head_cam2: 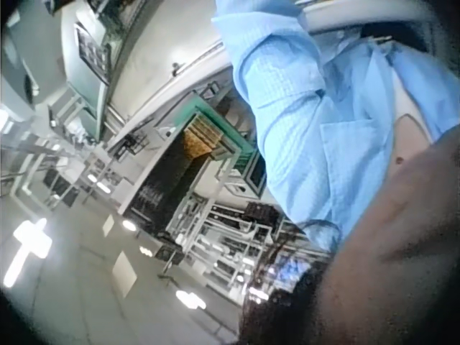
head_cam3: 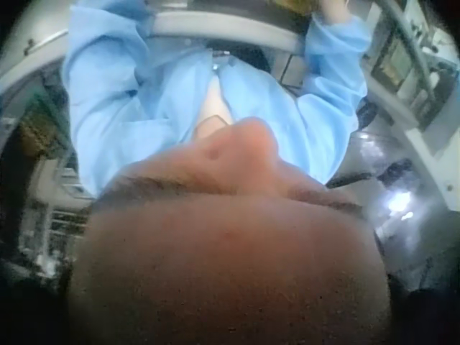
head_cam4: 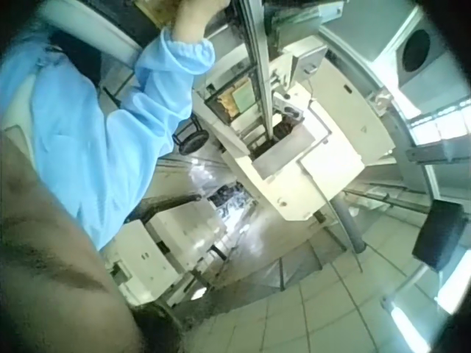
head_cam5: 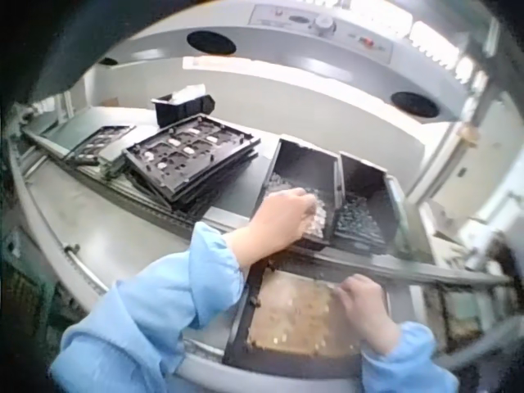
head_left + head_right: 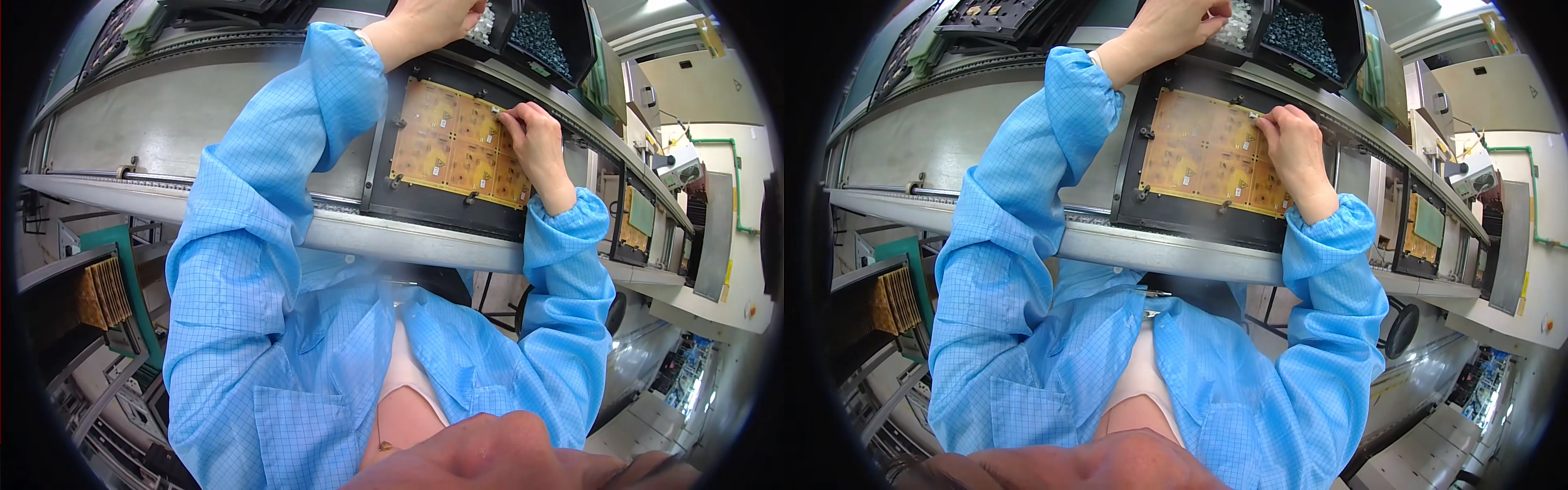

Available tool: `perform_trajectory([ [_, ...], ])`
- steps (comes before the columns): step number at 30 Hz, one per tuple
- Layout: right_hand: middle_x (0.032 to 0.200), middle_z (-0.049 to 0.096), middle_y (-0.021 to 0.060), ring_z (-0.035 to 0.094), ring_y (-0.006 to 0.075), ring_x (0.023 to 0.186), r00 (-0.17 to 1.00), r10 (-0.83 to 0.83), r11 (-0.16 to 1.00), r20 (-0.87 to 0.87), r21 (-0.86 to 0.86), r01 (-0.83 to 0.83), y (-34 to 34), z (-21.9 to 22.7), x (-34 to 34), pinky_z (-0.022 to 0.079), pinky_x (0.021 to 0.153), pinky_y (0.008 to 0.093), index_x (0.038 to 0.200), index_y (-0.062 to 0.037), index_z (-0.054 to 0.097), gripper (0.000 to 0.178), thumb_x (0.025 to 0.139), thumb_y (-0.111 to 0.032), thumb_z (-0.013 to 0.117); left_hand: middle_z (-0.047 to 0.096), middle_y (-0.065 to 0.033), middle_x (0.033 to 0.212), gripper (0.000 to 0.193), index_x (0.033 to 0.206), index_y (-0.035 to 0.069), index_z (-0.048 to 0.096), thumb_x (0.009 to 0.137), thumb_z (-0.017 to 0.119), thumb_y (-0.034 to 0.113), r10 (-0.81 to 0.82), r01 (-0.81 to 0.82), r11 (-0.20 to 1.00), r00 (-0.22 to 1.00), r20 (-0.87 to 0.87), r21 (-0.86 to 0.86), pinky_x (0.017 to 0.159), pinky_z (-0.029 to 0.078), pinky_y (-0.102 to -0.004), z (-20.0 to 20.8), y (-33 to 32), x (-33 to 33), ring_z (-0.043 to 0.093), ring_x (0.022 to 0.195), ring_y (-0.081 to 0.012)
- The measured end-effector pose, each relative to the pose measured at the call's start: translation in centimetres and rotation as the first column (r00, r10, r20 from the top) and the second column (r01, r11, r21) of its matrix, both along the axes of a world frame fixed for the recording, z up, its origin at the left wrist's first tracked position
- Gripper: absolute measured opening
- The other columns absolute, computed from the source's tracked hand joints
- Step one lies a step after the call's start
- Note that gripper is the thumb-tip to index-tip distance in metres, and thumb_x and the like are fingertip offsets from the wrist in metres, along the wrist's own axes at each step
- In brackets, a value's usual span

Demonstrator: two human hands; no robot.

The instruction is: Manually placing small electronic components into designated slots on a printed circuit board.

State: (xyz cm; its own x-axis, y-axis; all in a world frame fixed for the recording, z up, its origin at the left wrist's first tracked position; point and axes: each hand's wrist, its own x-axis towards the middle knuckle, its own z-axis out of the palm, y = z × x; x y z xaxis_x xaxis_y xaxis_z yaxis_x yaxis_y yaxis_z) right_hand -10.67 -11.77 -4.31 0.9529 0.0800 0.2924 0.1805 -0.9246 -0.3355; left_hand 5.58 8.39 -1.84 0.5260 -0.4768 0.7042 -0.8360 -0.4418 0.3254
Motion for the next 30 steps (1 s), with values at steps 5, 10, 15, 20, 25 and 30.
perform_trajectory([
  [5,0.083,0.066,0.0177,0.065,0.0335,0.074,0.999,-0.043,0.996,-0.016,-0.080,0.042,0.4,0.4,0.0,0.051,0.067,0.0389,0.087,0.0028,0.070,0.017,0.088,-0.014,0.070,0.067,-0.0169,0.086,0.008,0.083,0.006,0.066,0.080,0.066,0.013,-0.069,0.052,0.988,0.991,-0.113,-0.146,0.073,0.053,-0.0447,-0.2,-0.3,0.9,0.066,0.081,-0.0372],
  [10,0.083,0.069,0.0184,0.067,0.0338,0.076,0.988,-0.141,0.985,-0.056,-0.112,0.135,0.4,0.4,-0.2,0.052,0.070,0.0393,0.087,0.0018,0.071,0.018,0.088,-0.016,0.070,0.067,-0.0194,0.083,0.009,0.085,0.001,0.066,0.079,0.067,0.008,-0.174,0.100,0.936,0.965,-0.194,-0.338,0.075,0.053,-0.0419,0.7,0.2,0.1,0.066,0.081,-0.0371],
  [15,0.082,0.069,0.0185,0.067,0.0337,0.075,0.985,-0.162,0.980,-0.056,-0.126,0.154,0.4,0.4,-0.2,0.052,0.070,0.0405,0.087,0.0008,0.072,0.021,0.088,-0.020,0.070,0.067,-0.0201,0.084,0.011,0.087,0.003,0.073,0.080,0.068,0.010,-0.063,0.014,0.960,0.984,-0.167,-0.280,0.074,0.054,-0.0421,1.1,1.1,-0.1,0.066,0.082,-0.0363],
  [20,0.078,0.069,0.0187,0.067,0.0342,0.072,0.980,-0.191,0.974,-0.056,-0.139,0.182,0.6,0.5,-0.1,0.052,0.068,0.0416,0.086,0.0009,0.071,0.023,0.089,-0.022,0.070,0.069,-0.0199,0.083,0.012,0.085,0.004,0.075,0.080,0.071,0.014,-0.118,0.043,0.954,0.964,-0.238,-0.296,0.074,0.054,-0.0417,0.8,1.5,0.3,0.067,0.080,-0.0365],
  [25,0.077,0.068,0.0187,0.067,0.0356,0.072,0.982,-0.189,0.960,0.004,-0.207,0.186,0.9,0.1,-0.1,0.053,0.067,0.0424,0.082,0.0012,0.070,0.025,0.089,-0.023,0.070,0.070,-0.0148,0.069,0.017,0.086,0.002,0.075,0.084,0.073,0.019,-0.242,0.074,0.932,0.856,-0.457,-0.355,0.061,0.053,-0.0330,1.9,2.0,-1.1,0.070,0.062,-0.0228],
  [30,0.075,0.066,0.0180,0.065,0.0369,0.070,0.979,-0.190,0.944,0.075,-0.260,0.203,1.5,-0.4,-0.5,0.052,0.066,0.0442,0.080,0.0012,0.068,0.027,0.090,-0.024,0.070,0.069,-0.0099,0.064,0.021,0.085,0.001,0.075,0.087,0.073,0.022,-0.258,0.047,0.941,0.738,-0.624,-0.334,0.056,0.051,-0.0284,2.5,3.0,-2.7,0.066,0.057,-0.0130],
])
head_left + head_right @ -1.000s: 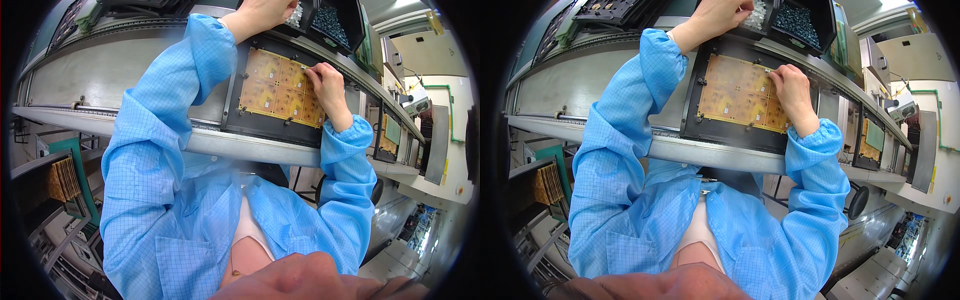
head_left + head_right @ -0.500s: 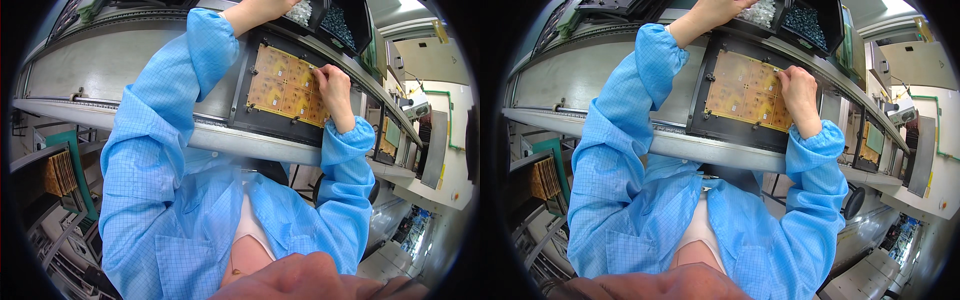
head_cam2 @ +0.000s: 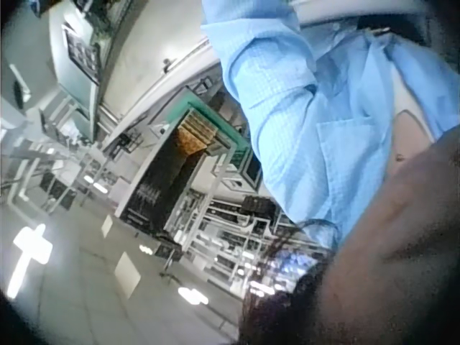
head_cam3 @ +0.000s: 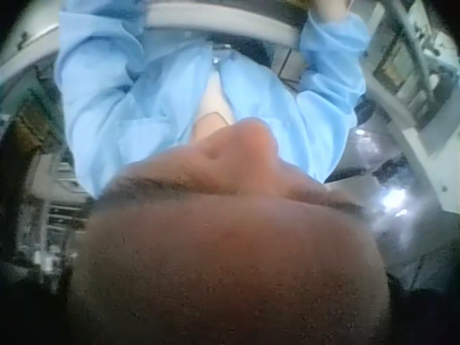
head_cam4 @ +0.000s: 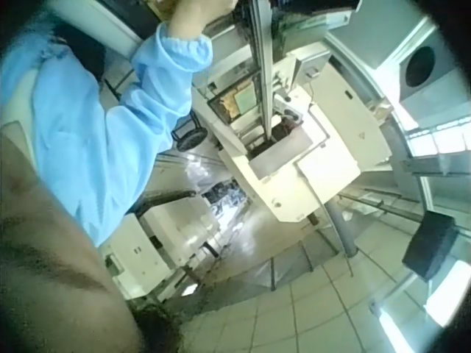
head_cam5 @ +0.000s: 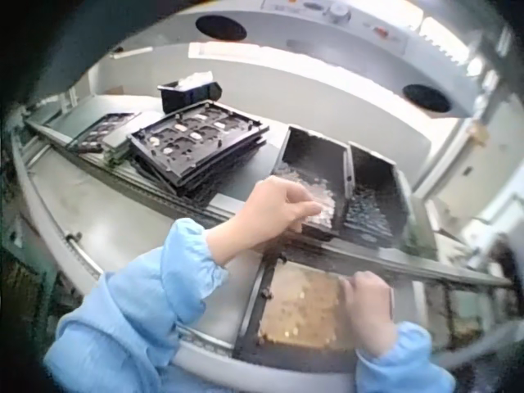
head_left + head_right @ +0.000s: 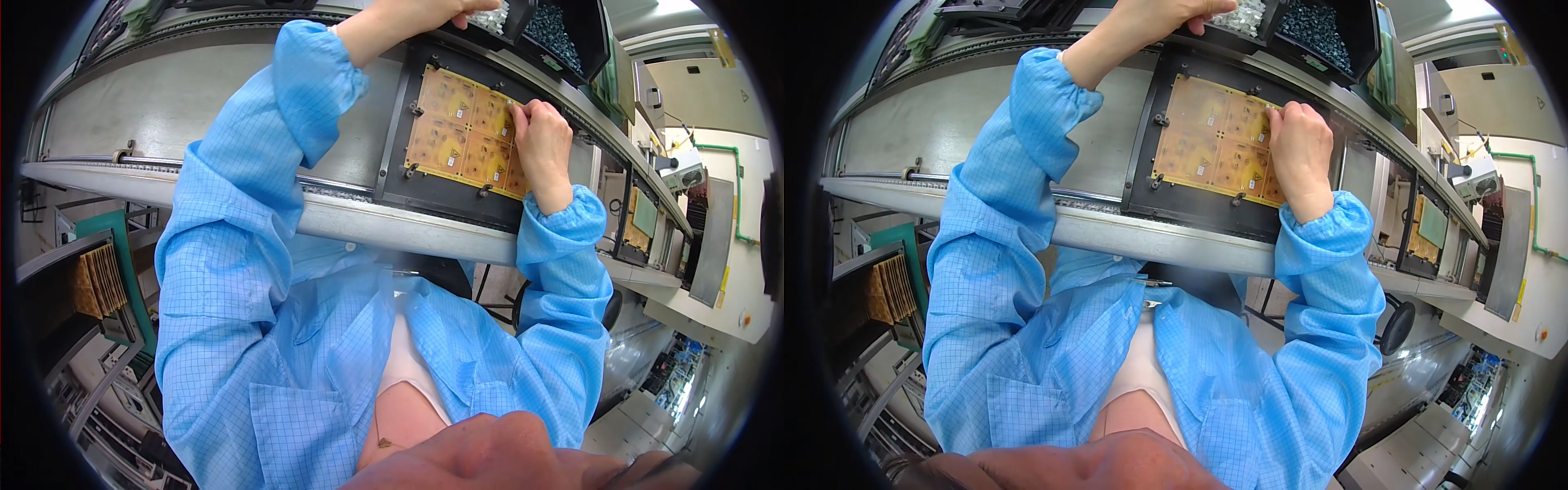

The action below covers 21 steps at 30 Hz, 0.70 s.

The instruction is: Manually placing small electronic components into designated slots on a printed circuit board.

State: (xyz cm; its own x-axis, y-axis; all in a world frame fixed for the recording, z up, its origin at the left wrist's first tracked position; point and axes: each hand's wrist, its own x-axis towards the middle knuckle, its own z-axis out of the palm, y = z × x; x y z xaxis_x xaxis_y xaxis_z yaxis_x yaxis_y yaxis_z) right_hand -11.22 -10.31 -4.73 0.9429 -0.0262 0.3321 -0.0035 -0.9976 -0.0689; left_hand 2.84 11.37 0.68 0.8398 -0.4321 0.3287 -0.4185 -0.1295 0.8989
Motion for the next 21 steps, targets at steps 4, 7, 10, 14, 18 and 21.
perform_trajectory([
  [4,0.076,0.065,0.0178,0.064,0.0375,0.069,0.995,0.073,0.997,0.072,0.005,-0.073,-0.2,-0.1,0.0,0.051,0.064,0.0443,0.079,0.0012,0.067,0.028,0.091,-0.024,0.069,0.069,-0.0074,0.065,0.025,0.085,0.000,0.075,0.088,0.074,0.025,-0.088,0.094,0.995,0.971,-0.223,0.018,0.054,0.050,-0.0275,-0.9,1.0,-1.1,0.064,0.056,-0.0102],
  [7,0.081,0.066,0.0181,0.064,0.0370,0.070,0.998,-0.006,1.000,0.070,0.011,0.005,-2.0,1.9,1.7,0.051,0.064,0.0430,0.082,0.0004,0.069,0.026,0.092,-0.024,0.068,0.071,-0.0051,0.082,0.022,0.101,0.000,0.073,0.090,0.072,0.020,-0.190,0.231,0.968,0.930,-0.314,0.102,0.067,0.053,-0.0264,-1.9,2.2,-2.0,0.066,0.072,-0.0108],
  [10,0.090,0.069,0.0166,0.066,0.0349,0.080,0.939,0.179,0.979,0.294,0.037,-0.198,-5.4,3.6,6.3,0.052,0.072,0.0416,0.097,-0.0031,0.072,0.022,0.090,-0.023,0.069,0.072,-0.0074,0.085,0.019,0.104,-0.003,0.073,0.091,0.069,0.012,-0.347,0.344,0.936,0.868,-0.356,-0.075,0.065,0.053,-0.0242,-3.5,2.4,-3.4,0.069,0.075,-0.0119],
  [14,0.099,0.071,0.0164,0.067,0.0355,0.092,0.964,0.181,0.981,0.193,-0.110,-0.162,-9.0,2.2,12.8,0.053,0.086,0.0421,0.105,-0.0063,0.073,0.023,0.087,-0.022,0.071,0.071,-0.0078,0.087,0.017,0.106,-0.003,0.068,0.091,0.067,0.005,-0.403,0.395,0.913,0.824,-0.397,-0.107,0.069,0.056,-0.0243,-4.3,1.4,-5.2,0.070,0.078,-0.0126],
  [18,0.106,0.071,0.0159,0.067,0.0344,0.102,0.988,0.014,0.999,-0.157,-0.048,-0.022,-7.7,2.1,15.3,0.052,0.093,0.0415,0.105,-0.0101,0.075,0.021,0.087,-0.020,0.071,0.071,-0.0066,0.088,0.018,0.104,-0.003,0.069,0.090,0.068,0.008,-0.391,0.404,0.912,0.809,-0.439,-0.069,0.073,0.055,-0.0250,-3.7,2.0,-5.9,0.067,0.081,-0.0110],
  [21,0.103,0.072,0.0149,0.067,0.0345,0.100,0.988,-0.019,0.992,-0.153,-0.124,0.000,-7.2,1.9,15.7,0.053,0.091,0.0412,0.103,-0.0112,0.075,0.019,0.087,-0.019,0.071,0.071,-0.0053,0.088,0.020,0.104,-0.003,0.070,0.089,0.070,0.011,-0.378,0.403,0.914,0.812,-0.445,-0.042,0.075,0.053,-0.0247,-3.9,2.2,-5.9,0.065,0.082,-0.0093],
])
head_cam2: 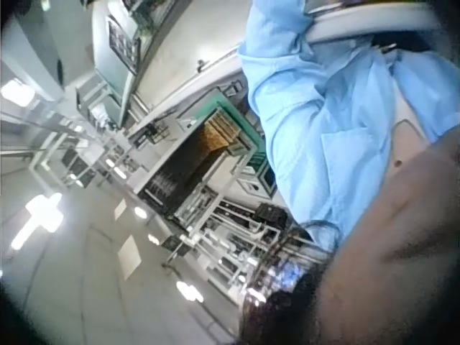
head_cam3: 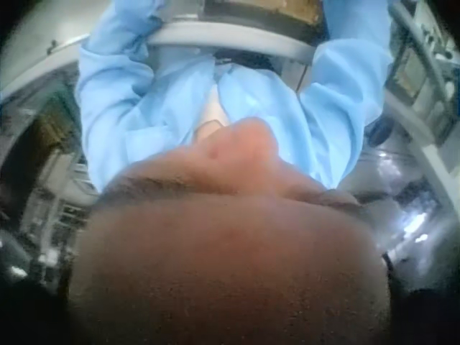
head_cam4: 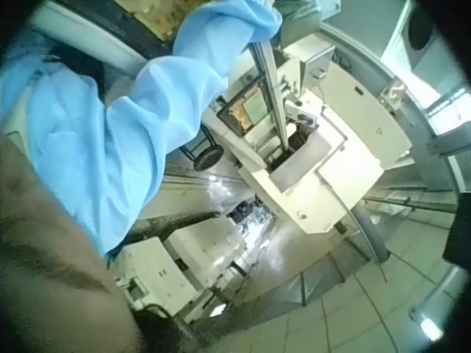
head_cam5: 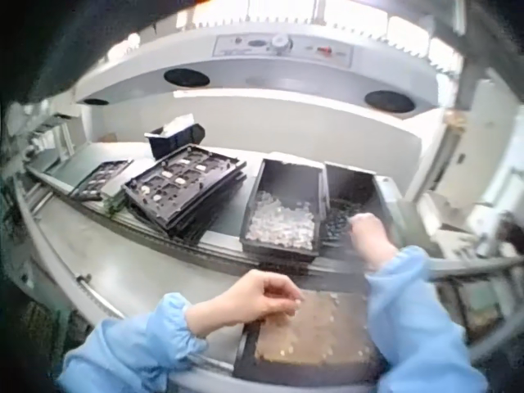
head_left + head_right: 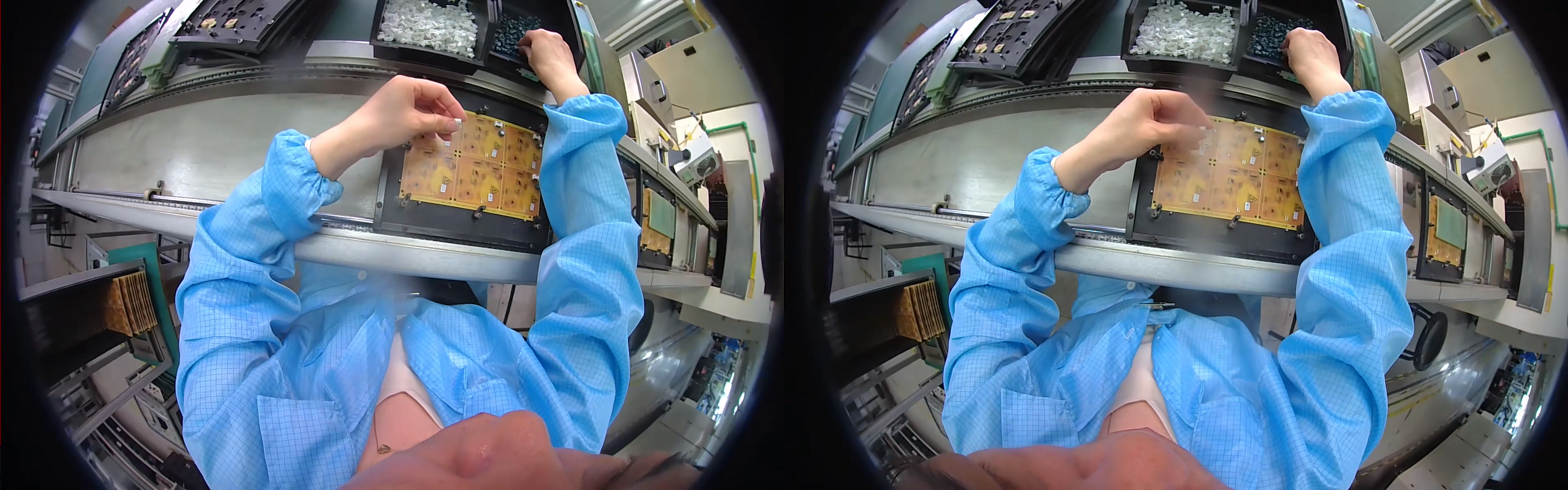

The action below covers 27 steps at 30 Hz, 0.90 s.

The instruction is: Manually placing small electronic components into designated slots on a printed circuit board.

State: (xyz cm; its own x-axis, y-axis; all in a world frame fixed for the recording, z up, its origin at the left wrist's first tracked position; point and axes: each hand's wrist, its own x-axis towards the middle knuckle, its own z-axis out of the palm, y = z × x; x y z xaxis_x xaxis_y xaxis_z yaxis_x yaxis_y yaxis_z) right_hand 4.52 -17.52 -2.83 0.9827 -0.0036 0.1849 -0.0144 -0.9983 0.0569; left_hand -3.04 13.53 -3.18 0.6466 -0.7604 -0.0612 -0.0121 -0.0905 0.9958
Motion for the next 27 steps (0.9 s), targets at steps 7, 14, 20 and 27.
perform_trajectory([
  [7,0.093,0.073,0.0123,0.070,0.0303,0.088,0.937,0.154,0.987,0.315,-0.086,-0.133,-1.0,-1.5,1.2,0.055,0.081,0.0380,0.097,-0.0091,0.076,0.020,0.086,-0.025,0.072,0.066,-0.0029,0.081,0.007,0.097,0.000,0.065,0.093,0.065,0.006,-0.019,0.016,1.000,0.979,0.203,0.016,0.067,0.055,-0.0238,-0.3,-1.5,-0.9,0.069,0.076,-0.0103],
  [14,0.081,0.070,0.0186,0.068,0.0369,0.080,0.635,0.337,0.022,0.695,0.669,-0.743,1.5,-0.5,-5.7,0.054,0.080,0.0457,0.090,-0.0003,0.072,0.024,0.087,-0.024,0.070,0.068,-0.0064,0.081,0.009,0.097,0.000,0.063,0.089,0.065,0.004,-0.113,0.059,0.987,0.914,0.390,0.146,0.067,0.056,-0.0264,0.1,-3.3,-2.4,0.071,0.077,-0.0124],
  [20,0.089,0.072,0.0033,0.064,0.0078,0.080,0.960,0.120,0.524,0.251,0.805,-0.276,3.5,-0.3,-14.2,0.051,0.074,0.0223,0.103,0.0000,0.071,0.017,0.091,-0.012,0.070,0.069,-0.0095,0.082,0.014,0.091,0.005,0.067,0.079,0.071,0.011,-0.118,-0.053,0.971,0.741,0.661,0.232,0.070,0.056,-0.0357,-1.1,-5.2,-3.1,0.071,0.077,-0.0235],
  [27,0.089,0.071,0.0016,0.063,0.0068,0.081,0.982,-0.014,0.379,0.189,0.910,-0.170,1.9,-3.1,-17.0,0.051,0.075,0.0215,0.104,-0.0004,0.071,0.016,0.093,-0.012,0.069,0.067,-0.0110,0.084,0.017,0.088,0.008,0.070,0.076,0.070,0.020,-0.132,-0.177,0.924,0.686,0.716,0.339,0.072,0.052,-0.0407,-2.8,-6.7,-3.2,0.067,0.080,-0.0294],
])
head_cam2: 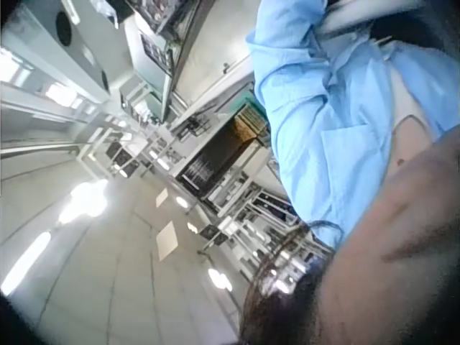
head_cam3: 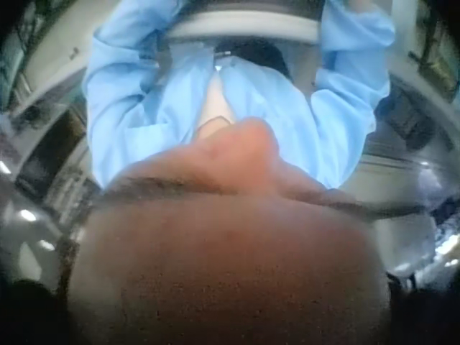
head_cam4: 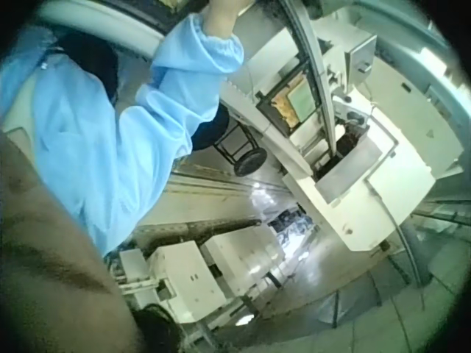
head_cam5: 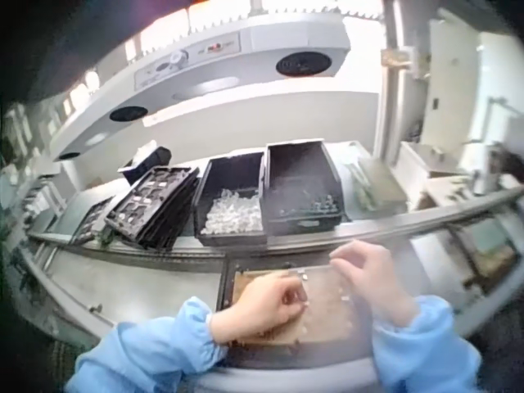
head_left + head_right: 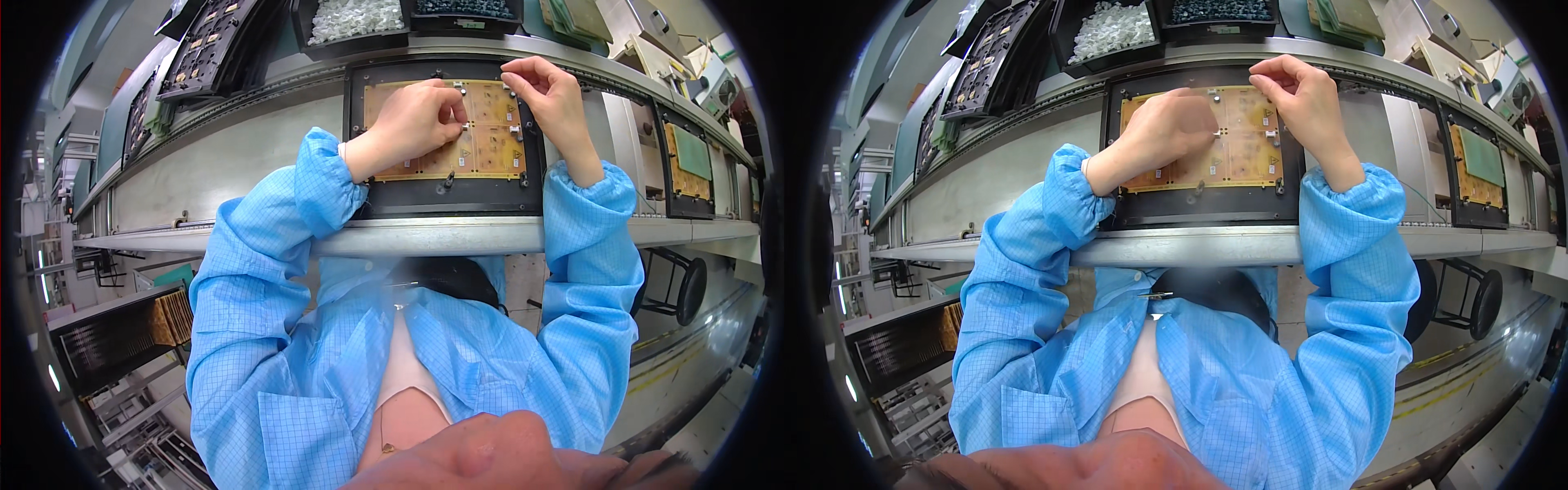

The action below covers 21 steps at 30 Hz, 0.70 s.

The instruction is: Manually placing small electronic components into designated slots on a printed circuit board.

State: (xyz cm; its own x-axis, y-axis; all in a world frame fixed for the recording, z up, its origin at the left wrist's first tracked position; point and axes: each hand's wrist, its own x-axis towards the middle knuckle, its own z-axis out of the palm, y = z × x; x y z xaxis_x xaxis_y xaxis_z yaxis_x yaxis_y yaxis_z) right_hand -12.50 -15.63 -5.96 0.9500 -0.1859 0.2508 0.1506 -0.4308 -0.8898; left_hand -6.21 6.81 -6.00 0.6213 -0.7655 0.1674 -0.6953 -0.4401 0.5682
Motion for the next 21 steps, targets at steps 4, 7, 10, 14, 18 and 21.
perform_trajectory([
  [4,0.090,0.071,0.0021,0.063,0.0070,0.081,1.000,0.020,1.000,0.006,0.010,-0.020,-0.1,0.0,-0.1,0.051,0.075,0.0213,0.105,-0.0003,0.071,0.017,0.093,-0.012,0.069,0.067,-0.0167,0.088,0.023,0.089,0.005,0.070,0.077,0.070,0.024,0.011,0.003,0.997,0.984,-0.180,0.073,0.076,0.052,-0.0439,0.6,-0.1,0.3,0.066,0.083,-0.0364],
  [7,0.090,0.071,0.0019,0.063,0.0068,0.081,0.999,0.043,0.999,0.016,0.007,-0.043,-0.1,-0.2,-0.3,0.051,0.075,0.0212,0.105,-0.0007,0.071,0.017,0.093,-0.011,0.069,0.068,-0.0177,0.088,0.024,0.088,0.004,0.070,0.077,0.070,0.024,0.004,0.012,0.997,0.975,-0.220,0.073,0.075,0.052,-0.0433,0.7,-0.4,0.4,0.066,0.083,-0.0363],
  [10,0.090,0.071,0.0017,0.064,0.0070,0.081,0.998,0.049,0.999,0.029,-0.004,-0.049,0.0,0.0,-0.5,0.051,0.075,0.0213,0.105,-0.0010,0.071,0.016,0.093,-0.011,0.069,0.068,-0.0178,0.084,0.024,0.088,0.004,0.070,0.077,0.069,0.024,0.011,0.008,0.995,0.983,-0.183,0.101,0.073,0.053,-0.0432,1.1,-0.6,0.4,0.066,0.079,-0.0365],
  [14,0.090,0.070,0.0016,0.064,0.0072,0.081,0.999,0.045,0.999,0.004,0.005,-0.045,0.0,-0.3,-0.6,0.051,0.075,0.0215,0.105,-0.0014,0.071,0.016,0.093,-0.011,0.068,0.068,-0.0179,0.081,0.022,0.087,0.004,0.069,0.077,0.069,0.023,0.008,0.013,0.990,0.989,-0.146,0.141,0.071,0.053,-0.0432,1.4,-0.9,0.3,0.066,0.076,-0.0375],
  [18,0.090,0.070,0.0012,0.064,0.0071,0.081,0.999,0.039,0.999,-0.029,0.029,-0.038,0.3,-0.1,-0.6,0.051,0.074,0.0212,0.105,-0.0015,0.071,0.016,0.093,-0.012,0.069,0.068,-0.0179,0.081,0.019,0.086,0.004,0.068,0.078,0.065,0.020,-0.042,0.059,0.982,0.995,-0.094,0.180,0.070,0.054,-0.0435,1.5,-1.4,0.5,0.066,0.077,-0.0384],
  [21,0.089,0.070,0.0011,0.063,0.0064,0.081,0.998,0.052,0.997,-0.043,0.051,-0.050,0.2,-0.2,-0.3,0.050,0.073,0.0205,0.105,-0.0012,0.071,0.016,0.093,-0.012,0.069,0.070,-0.0142,0.081,0.014,0.084,0.005,0.069,0.077,0.067,0.016,-0.068,0.063,0.957,0.998,0.007,0.284,0.071,0.054,-0.0428,1.6,-1.9,0.4,0.068,0.079,-0.0340],
])
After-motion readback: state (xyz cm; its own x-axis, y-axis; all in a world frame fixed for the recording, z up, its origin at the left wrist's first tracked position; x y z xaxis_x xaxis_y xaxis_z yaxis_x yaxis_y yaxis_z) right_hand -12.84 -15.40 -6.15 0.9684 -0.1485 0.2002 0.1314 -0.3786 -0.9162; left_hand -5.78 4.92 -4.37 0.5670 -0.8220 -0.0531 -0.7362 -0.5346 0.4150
